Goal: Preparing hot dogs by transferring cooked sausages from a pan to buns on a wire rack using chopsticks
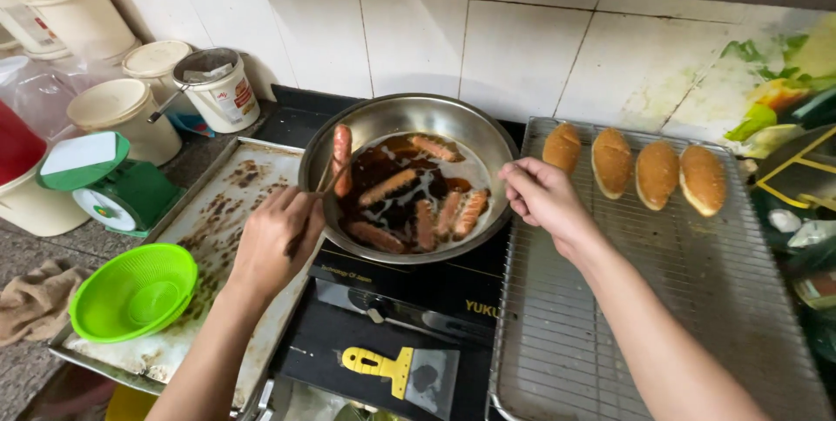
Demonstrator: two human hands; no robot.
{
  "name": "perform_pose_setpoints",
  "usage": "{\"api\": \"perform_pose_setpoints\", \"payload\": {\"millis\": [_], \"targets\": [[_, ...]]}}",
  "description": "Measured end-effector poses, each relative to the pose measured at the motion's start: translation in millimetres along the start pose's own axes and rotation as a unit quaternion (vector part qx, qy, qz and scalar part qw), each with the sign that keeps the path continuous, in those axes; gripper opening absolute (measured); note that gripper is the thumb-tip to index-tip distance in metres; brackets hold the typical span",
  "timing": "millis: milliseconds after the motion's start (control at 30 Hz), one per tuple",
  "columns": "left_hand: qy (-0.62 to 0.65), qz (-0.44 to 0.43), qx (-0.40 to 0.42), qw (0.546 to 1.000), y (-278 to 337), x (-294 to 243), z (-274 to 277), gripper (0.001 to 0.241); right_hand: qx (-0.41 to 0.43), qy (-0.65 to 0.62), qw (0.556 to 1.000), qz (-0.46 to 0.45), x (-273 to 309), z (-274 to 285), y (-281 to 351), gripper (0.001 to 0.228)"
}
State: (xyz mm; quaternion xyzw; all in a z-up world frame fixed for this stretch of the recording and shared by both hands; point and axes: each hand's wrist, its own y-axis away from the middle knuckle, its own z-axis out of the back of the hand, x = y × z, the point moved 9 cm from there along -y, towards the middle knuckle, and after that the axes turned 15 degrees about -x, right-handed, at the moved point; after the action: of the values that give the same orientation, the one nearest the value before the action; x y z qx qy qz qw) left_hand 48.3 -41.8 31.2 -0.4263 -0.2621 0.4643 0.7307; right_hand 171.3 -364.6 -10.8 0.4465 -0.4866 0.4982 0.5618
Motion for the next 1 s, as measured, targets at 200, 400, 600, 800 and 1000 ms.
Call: {"api": "perform_pose_setpoints", "payload": {"millis": [200, 400, 600, 800, 1000], "targets": [[-0.09, -0.063, 0.009, 0.994, -3, -25, -5, 0.021, -0.015, -0.013, 1.0, -0.004, -2, 44, 5, 0.02], [0.088, 0.106, -0.006, 0.99, -75, -103, 1, 0.026, -0.14, -0.048, 0.989, 0.001, -16, 151, 1, 0.016], [0.344, 0.208, 0.031, 0.915, -118, -213, -65, 0.031, -0.262, -0.066, 0.963, 0.001, -30, 282, 18, 0.011], [0.424, 0.286, 0.128, 0.85, -102, -293, -189, 0.033, -0.308, -0.07, 0.949, -0.01, -67, 360, 41, 0.01], [0.442, 0.347, 0.18, 0.808, -83, -337, -285, 0.034, -0.314, -0.076, 0.946, -0.037, -93, 397, 57, 0.015]]}}
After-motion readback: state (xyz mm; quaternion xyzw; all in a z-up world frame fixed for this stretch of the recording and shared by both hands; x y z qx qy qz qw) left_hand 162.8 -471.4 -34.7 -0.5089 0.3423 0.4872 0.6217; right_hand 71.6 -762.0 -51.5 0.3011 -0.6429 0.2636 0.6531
